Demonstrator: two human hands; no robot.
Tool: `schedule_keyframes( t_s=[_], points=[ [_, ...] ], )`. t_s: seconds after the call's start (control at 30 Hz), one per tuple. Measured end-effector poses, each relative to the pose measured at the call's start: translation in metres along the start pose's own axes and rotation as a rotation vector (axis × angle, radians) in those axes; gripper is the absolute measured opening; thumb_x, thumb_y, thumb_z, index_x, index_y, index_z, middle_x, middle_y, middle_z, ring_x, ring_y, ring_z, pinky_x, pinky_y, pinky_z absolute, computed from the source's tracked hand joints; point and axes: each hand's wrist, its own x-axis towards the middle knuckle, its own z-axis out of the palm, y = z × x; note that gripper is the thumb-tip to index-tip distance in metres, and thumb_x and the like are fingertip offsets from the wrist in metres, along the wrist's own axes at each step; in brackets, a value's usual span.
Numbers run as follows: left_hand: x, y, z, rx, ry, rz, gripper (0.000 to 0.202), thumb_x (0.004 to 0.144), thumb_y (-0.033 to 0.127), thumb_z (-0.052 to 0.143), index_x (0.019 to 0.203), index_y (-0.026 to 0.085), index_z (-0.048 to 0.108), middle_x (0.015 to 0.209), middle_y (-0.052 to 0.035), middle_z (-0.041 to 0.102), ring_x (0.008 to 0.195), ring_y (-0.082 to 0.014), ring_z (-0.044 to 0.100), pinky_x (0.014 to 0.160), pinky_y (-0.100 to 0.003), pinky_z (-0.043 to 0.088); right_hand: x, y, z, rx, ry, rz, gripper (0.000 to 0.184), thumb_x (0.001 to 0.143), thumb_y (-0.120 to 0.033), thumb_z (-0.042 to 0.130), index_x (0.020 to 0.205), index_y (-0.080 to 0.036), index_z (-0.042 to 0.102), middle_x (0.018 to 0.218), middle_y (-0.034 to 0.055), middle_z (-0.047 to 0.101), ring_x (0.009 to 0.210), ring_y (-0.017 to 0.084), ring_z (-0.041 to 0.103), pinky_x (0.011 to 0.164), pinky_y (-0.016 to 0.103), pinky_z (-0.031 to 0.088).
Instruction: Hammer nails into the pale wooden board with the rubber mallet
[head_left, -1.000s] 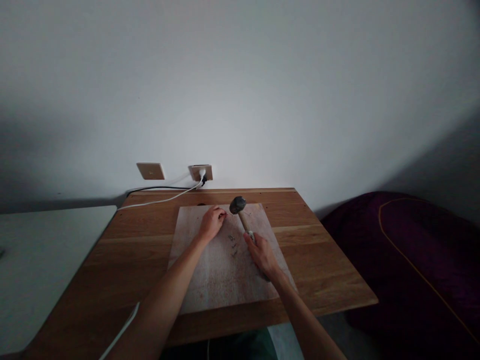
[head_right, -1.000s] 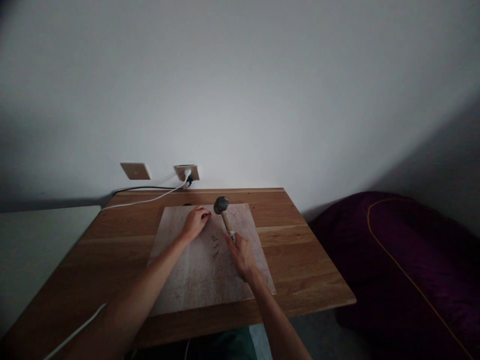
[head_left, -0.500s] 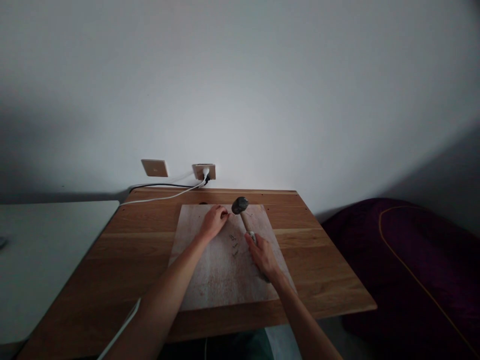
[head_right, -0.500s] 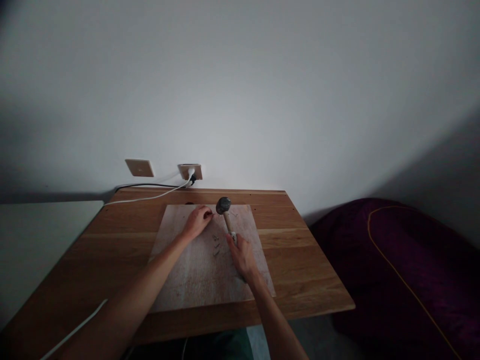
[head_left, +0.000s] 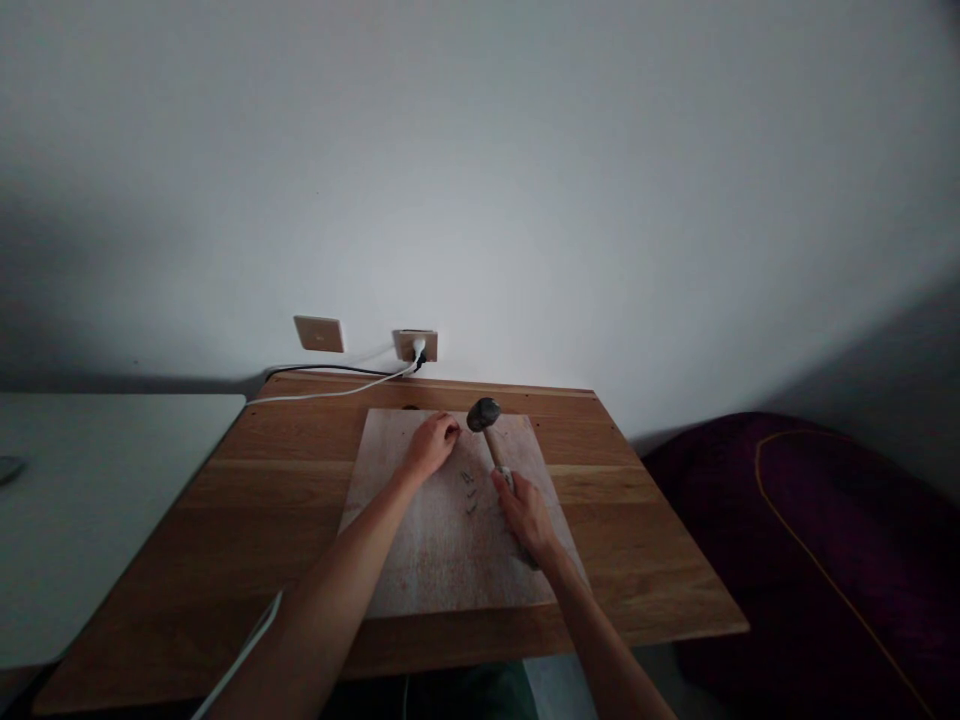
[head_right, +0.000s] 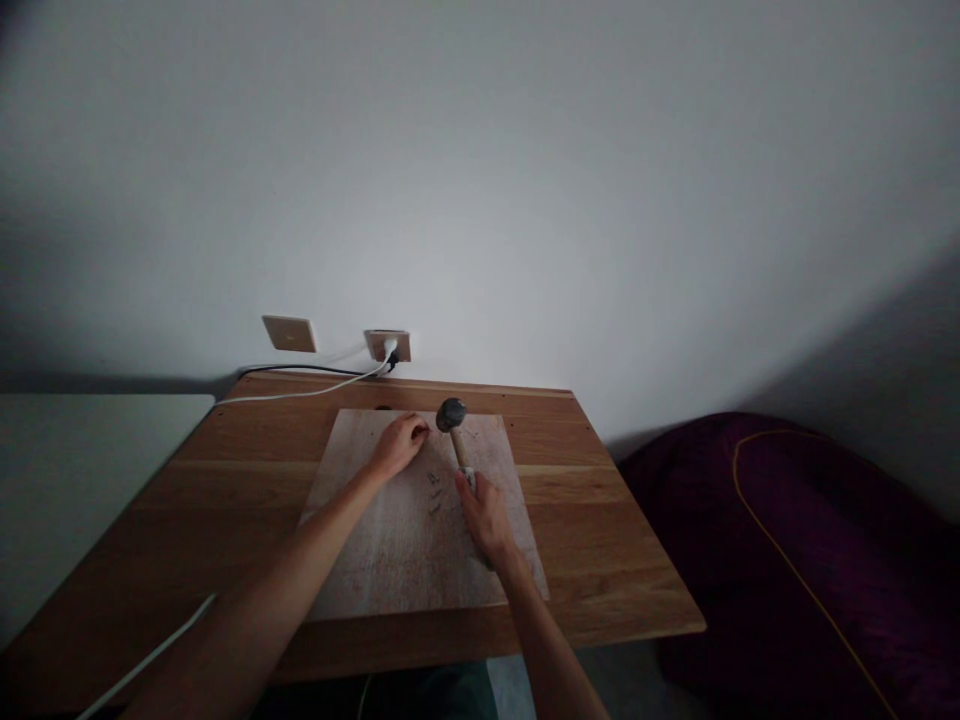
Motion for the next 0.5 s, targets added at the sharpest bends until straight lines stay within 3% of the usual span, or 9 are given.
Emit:
schedule_keyframes(
  t_s=[0.1, 0.17, 0.33, 0.5],
  points=[
    [-0.001, 0.000, 0.000, 0.011, -0.032, 0.002, 0.015, 0.091, 0.010, 0.060, 0.086, 0.019, 0.070, 0.096, -0.0056, 0.070, 0.091, -0.0205, 0.068, 0.085, -0.031, 0.052, -0.001, -0.001, 0.001, 0.046, -0.015, 0.014, 0.055, 0.084, -0.079, 0.048, 0.072, -0.026, 0.047, 0.052, -0.0051, 0.045, 0.042, 0.013, 0.042, 0.037, 0.025, 0.032],
    [-0.003, 0.001, 0.000, 0.036, -0.038, 0.004, 0.010, 0.090, 0.015, 0.065, 0.098, 0.020, 0.070, 0.106, -0.0072, 0.069, 0.098, -0.0220, 0.068, 0.089, -0.033, 0.053, -0.003, -0.004, 0.001, 0.084, -0.028, 0.021, 0.057, 0.082, -0.082, 0.049, 0.071, -0.026, 0.045, 0.051, -0.0069, 0.043, 0.039, 0.011, 0.040, 0.035, 0.023, 0.032],
    [-0.006, -0.002, 0.005, 0.078, -0.004, -0.043, 0.069, 0.079, 0.040, 0.085, 0.136, 0.019, 0.052, 0.133, -0.0150, 0.058, 0.121, -0.0320, 0.063, 0.100, -0.044, 0.053, -0.012, -0.036, -0.015, 0.181, -0.013, 0.023, 0.061, 0.083, -0.085, 0.047, 0.079, -0.025, 0.045, 0.054, -0.0099, 0.042, 0.036, 0.007, 0.035, 0.031, 0.019, 0.031],
    [-0.005, -0.008, 0.012, 0.013, 0.044, -0.049, 0.089, 0.073, 0.045, 0.089, 0.143, 0.022, 0.040, 0.139, -0.0162, 0.054, 0.127, -0.0325, 0.060, 0.103, -0.046, 0.052, -0.023, -0.082, -0.038, 0.360, 0.066, -0.130, 0.052, 0.090, -0.077, 0.052, 0.085, -0.026, 0.042, 0.059, -0.0121, 0.038, 0.038, 0.005, 0.031, 0.032, 0.016, 0.027]
  ],
)
